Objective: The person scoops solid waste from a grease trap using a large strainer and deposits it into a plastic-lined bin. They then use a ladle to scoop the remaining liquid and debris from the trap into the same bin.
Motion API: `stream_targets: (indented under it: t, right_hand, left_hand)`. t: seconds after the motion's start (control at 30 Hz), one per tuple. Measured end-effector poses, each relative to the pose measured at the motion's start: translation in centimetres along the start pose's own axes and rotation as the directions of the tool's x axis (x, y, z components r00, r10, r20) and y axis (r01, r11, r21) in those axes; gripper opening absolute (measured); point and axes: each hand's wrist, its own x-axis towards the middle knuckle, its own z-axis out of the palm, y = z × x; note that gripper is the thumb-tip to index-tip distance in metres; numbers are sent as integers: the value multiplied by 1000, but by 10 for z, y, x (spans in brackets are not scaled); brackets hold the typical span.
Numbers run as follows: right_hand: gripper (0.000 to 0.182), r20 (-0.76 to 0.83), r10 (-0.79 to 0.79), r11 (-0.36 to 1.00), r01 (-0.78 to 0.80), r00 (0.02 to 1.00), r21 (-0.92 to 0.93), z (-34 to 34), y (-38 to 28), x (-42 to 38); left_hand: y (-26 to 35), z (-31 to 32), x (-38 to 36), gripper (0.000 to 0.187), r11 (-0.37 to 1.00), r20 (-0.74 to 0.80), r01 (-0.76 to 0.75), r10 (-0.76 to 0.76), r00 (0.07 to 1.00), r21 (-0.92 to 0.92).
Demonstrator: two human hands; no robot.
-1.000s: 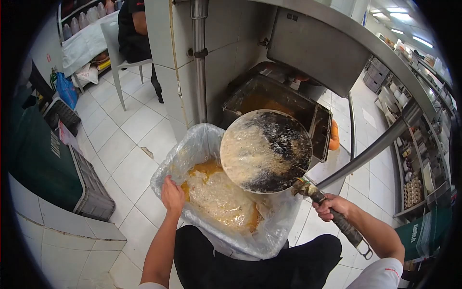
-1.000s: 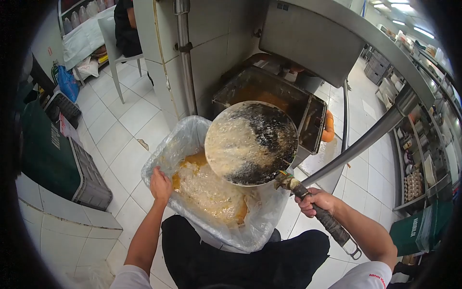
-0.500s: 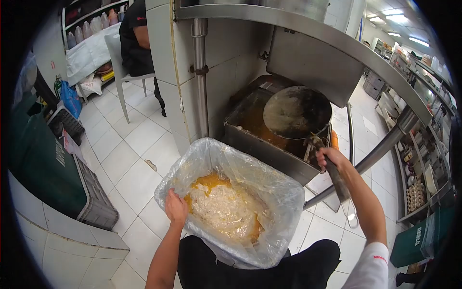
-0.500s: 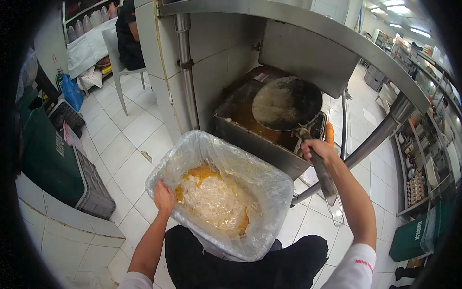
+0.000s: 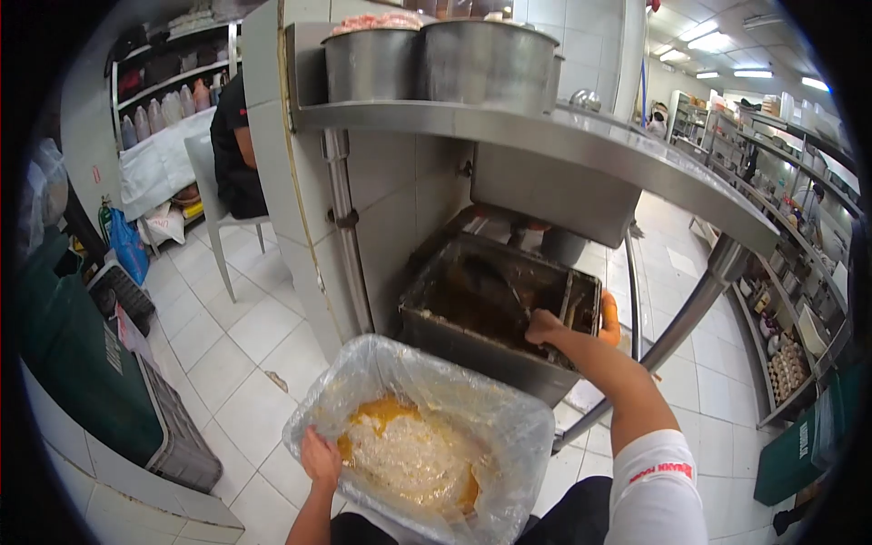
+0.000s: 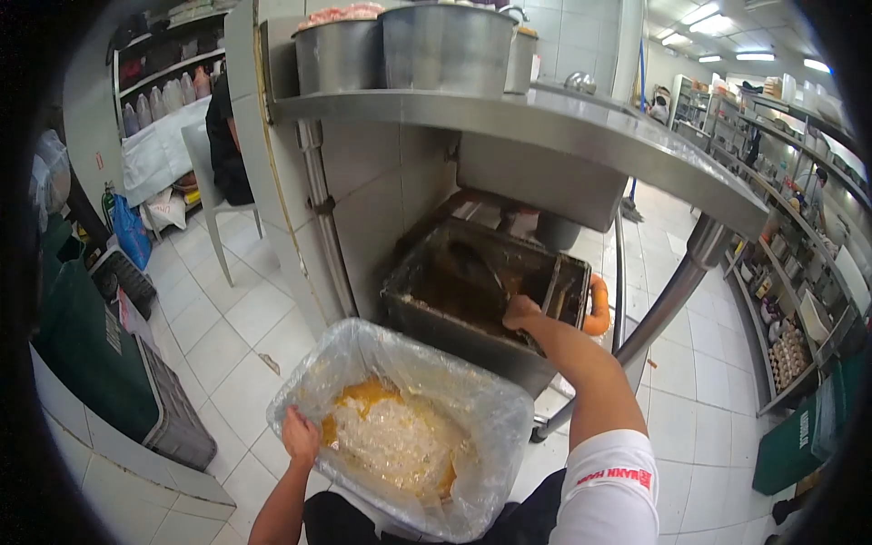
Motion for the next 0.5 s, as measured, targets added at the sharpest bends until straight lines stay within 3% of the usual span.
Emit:
stream_targets:
  t: [0.03,0.1,0.13,0.2,0.23,0.3,0.43,0.5]
  right_hand:
    - [33,-47,67,991,-61,997,122,4,5,2]
    - [23,-270,-6,996,31,963,88,32,24,19]
    - [23,-282,-11,996,35,959,80,29,26,22]
    - [19,166,-17,999,12,986,31,20,30,21]
    - [19,163,-20,999,16,986,28,15,31,22]
    - [18,451,-49,951,180,891,-253,-12,17,10]
    - [16,465,-73,946,208,882,-247,-25,13,18]
    - [29,410,-64,927,206,910,-314,-28,12,22]
  left_hand:
    - [-2,1,0,37,999,-7,-23,23,1000,36]
    - [-3,4,1,38,996,-16,-23,24,1000,88]
    - [-1,3,2,38,997,-27,-19,21,999,81]
    - [1,0,0,40,998,16,3,-4,1000,63]
    - [-2,1,-2,40,998,12,7,-7,1000,61]
    - [-5,5,0,41,998,3,-2,2,1000,60]
    - [-6,4,-1,42,999,6,3,-3,1000,47]
    - [-9,8,1,42,998,-3,0,0,1000,60]
